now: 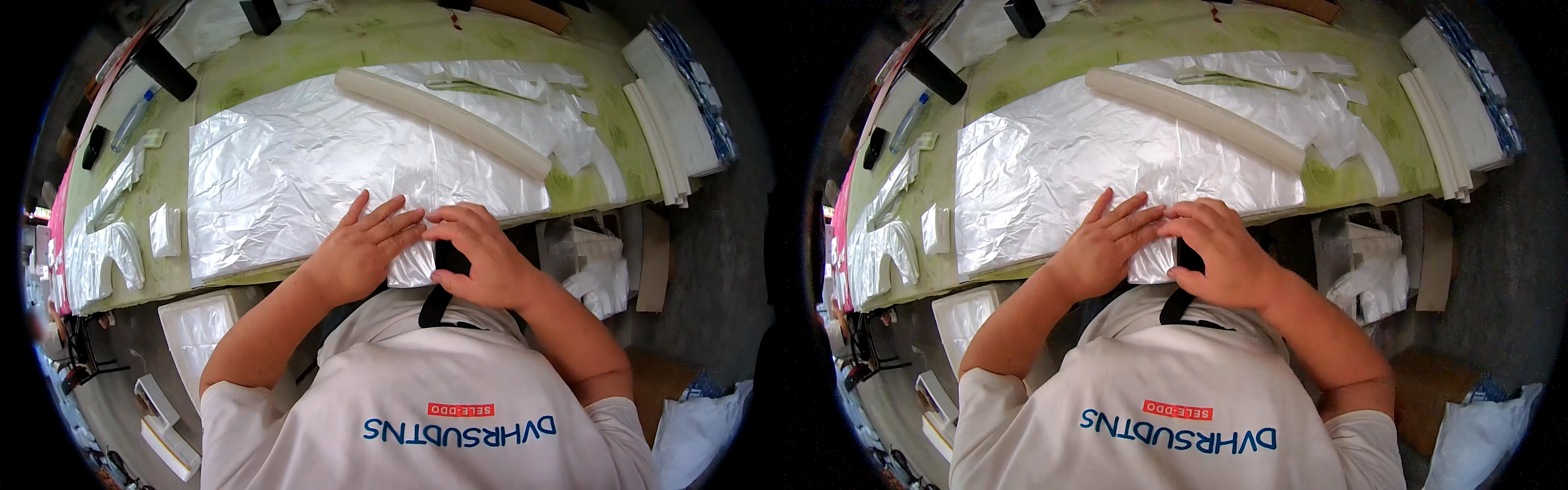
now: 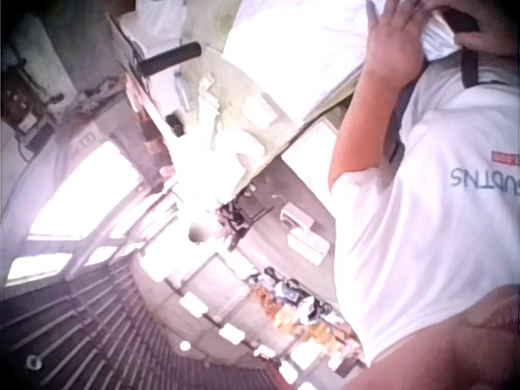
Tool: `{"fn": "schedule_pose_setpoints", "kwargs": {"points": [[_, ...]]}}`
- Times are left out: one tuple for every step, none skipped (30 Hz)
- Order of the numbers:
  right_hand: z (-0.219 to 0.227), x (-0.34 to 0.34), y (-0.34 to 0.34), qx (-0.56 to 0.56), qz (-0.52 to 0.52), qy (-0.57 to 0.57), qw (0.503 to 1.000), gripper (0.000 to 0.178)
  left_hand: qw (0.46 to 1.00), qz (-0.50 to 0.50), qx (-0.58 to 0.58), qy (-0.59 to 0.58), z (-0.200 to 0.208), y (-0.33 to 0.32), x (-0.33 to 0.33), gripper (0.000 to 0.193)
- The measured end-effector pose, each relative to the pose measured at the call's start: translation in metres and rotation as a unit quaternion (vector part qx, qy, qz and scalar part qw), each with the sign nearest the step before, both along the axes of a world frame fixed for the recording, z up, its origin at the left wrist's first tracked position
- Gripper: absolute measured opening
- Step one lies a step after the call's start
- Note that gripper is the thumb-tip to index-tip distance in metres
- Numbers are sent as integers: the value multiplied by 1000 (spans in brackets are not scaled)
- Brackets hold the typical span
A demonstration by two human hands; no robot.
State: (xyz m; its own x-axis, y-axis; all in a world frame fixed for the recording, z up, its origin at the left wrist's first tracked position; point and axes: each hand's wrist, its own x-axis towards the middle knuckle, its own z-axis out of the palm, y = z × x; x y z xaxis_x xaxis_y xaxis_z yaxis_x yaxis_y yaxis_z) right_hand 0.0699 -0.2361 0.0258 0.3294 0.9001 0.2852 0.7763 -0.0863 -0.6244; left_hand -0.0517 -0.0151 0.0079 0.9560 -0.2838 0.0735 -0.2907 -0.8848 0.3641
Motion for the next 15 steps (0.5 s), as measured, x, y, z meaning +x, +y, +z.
{"fn": "schedule_pose_setpoints", "kwargs": {"points": [[-3, 6, 0, -15, 12, -13, 1000, 53, 1000, 0, -2, -3, 0, 0, 2, 67], [-6, 12, 1, -30, 23, -26, 999, 55, 1000, 1, -4, -5, 0, -1, 3, 65], [-8, 16, 3, -52, 32, -50, 997, 59, 998, 24, -46, -27, 0, -1, 2, 60], [-7, 19, 4, -57, 37, -51, 996, 60, 994, 46, -87, -48, -1, -1, 0, 55], [-6, 22, 5, -63, 41, -53, 996, 61, 987, 69, -129, -69, -2, -2, -1, 50], [-6, 23, 6, -69, 46, -54, 995, 62, 985, 87, -127, -83, -4, -1, 0, 45], [-5, 24, 6, -70, 48, -61, 995, 63, 982, 105, -125, -97, -7, -1, 0, 40], [-5, 25, 5, -71, 50, -68, 994, 63, 979, 122, -123, -111, -9, -1, 1, 34], [-5, 26, 5, -73, 54, -76, 993, 64, 976, 128, -126, -123, -11, -1, 3, 33], [-7, 27, 5, -66, 52, -68, 994, 62, 974, 133, -129, -134, -12, -2, 5, 31], [-9, 28, 5, -59, 49, -61, 995, 60, 971, 137, -131, -146, -13, -2, 7, 29], [-10, 29, 5, -52, 45, -54, 996, 58, 969, 148, -140, -140, -12, -3, 7, 26], [-11, 29, 7, -46, 39, -52, 997, 49, 967, 159, -149, -133, -10, -4, 8, 23], [-11, 29, 10, -40, 34, -50, 997, 40, 965, 169, -158, -127, -9, -5, 9, 21], [-12, 29, 15, -36, 29, -47, 998, 32, 962, 179, -155, -133, -9, -5, 10, 18]]}}
